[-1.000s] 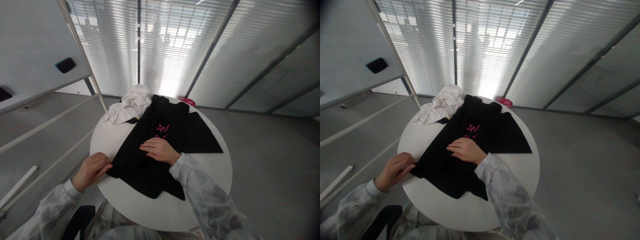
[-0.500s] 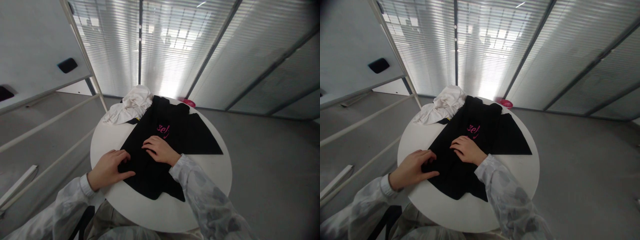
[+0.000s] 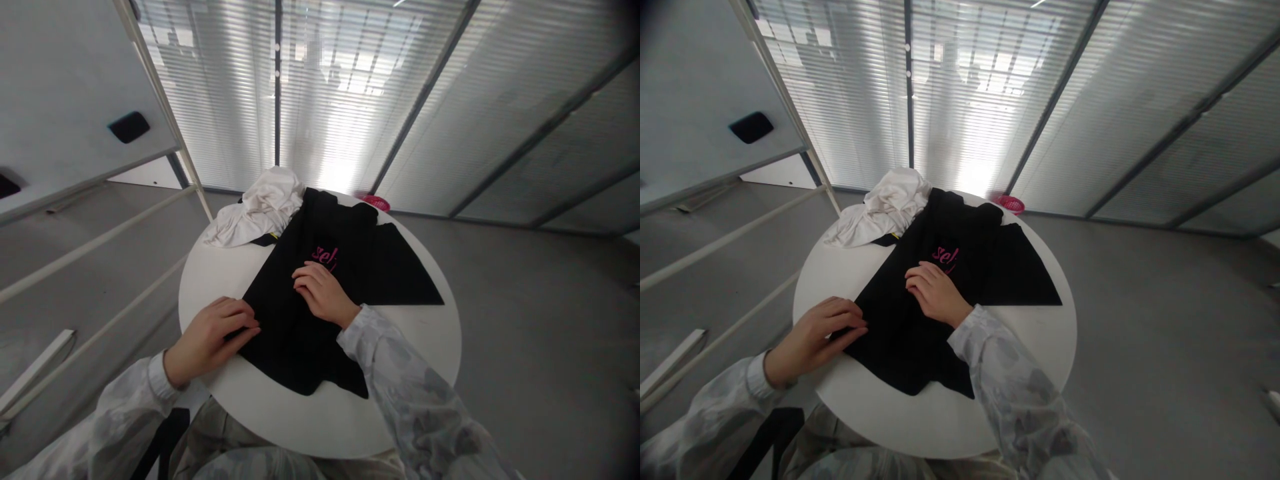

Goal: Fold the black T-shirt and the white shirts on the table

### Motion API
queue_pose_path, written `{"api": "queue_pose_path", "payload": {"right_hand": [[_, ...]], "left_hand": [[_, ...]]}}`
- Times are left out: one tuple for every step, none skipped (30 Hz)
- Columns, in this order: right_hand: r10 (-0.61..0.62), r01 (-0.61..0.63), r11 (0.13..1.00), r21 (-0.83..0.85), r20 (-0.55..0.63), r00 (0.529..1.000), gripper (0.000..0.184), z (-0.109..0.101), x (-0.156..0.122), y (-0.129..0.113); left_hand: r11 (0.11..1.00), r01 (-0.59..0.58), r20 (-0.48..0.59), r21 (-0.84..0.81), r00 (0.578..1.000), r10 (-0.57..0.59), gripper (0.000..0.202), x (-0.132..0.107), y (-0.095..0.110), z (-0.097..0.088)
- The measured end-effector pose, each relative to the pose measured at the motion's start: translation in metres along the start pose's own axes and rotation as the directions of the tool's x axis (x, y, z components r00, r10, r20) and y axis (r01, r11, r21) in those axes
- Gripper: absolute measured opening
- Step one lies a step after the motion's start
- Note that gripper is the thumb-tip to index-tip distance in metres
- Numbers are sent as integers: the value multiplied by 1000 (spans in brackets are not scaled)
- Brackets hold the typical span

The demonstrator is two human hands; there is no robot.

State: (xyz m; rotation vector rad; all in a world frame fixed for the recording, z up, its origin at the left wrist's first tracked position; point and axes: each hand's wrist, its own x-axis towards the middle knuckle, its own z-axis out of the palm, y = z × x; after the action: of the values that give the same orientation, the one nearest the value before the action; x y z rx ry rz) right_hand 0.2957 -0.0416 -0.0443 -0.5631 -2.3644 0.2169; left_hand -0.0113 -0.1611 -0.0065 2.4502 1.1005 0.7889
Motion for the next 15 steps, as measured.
{"api": "queue_pose_path", "payload": {"right_hand": [[-24,24,1000,-2,-21,999,16,-2,0,0],[-50,50,999,-3,-40,998,18,-3,0,0],[-78,78,997,-3,-58,995,19,-4,0,1],[-105,105,994,-5,-71,992,20,-6,0,1],[-130,129,992,-11,-74,989,20,-7,0,2],[-144,143,989,-20,-62,988,19,-8,0,2],[-150,148,988,-32,-36,988,17,-9,0,2],[-147,147,988,-43,0,989,15,-9,-1,2],[-138,140,989,-52,39,990,13,-10,-1,3],[-123,127,990,-59,73,990,13,-10,-2,3],[-103,109,992,-67,97,990,14,-10,-3,3],[-75,84,993,-79,108,991,17,-10,-4,4],[-36,47,994,-98,111,993,21,-9,-5,5],[20,-6,991,-130,107,994,24,-8,-6,7],[89,-72,982,-172,97,991,27,-6,-7,8]], "left_hand": [[1000,-14,-17,-16,1000,13,11,0,3,-1],[999,-22,-30,-36,999,21,10,1,6,-1],[998,-26,-33,-60,999,24,10,2,9,-1],[996,-27,-27,-89,999,25,9,3,12,1],[993,-25,-13,-116,1000,23,8,5,15,4],[990,-18,10,-136,1000,20,8,7,18,9],[989,-14,39,-147,999,20,9,9,20,14],[988,-18,72,-152,997,29,10,12,22,20],[988,-30,106,-154,993,46,12,14,23,26],[987,-45,138,-157,988,67,13,15,24,32],[985,-62,170,-161,981,90,13,17,24,38],[983,-75,201,-168,974,109,12,18,25,43],[981,-83,227,-177,966,123,12,18,25,46],[980,-82,248,-184,960,127,11,19,26,47],[978,-73,265,-193,956,124,10,19,27,47]]}}
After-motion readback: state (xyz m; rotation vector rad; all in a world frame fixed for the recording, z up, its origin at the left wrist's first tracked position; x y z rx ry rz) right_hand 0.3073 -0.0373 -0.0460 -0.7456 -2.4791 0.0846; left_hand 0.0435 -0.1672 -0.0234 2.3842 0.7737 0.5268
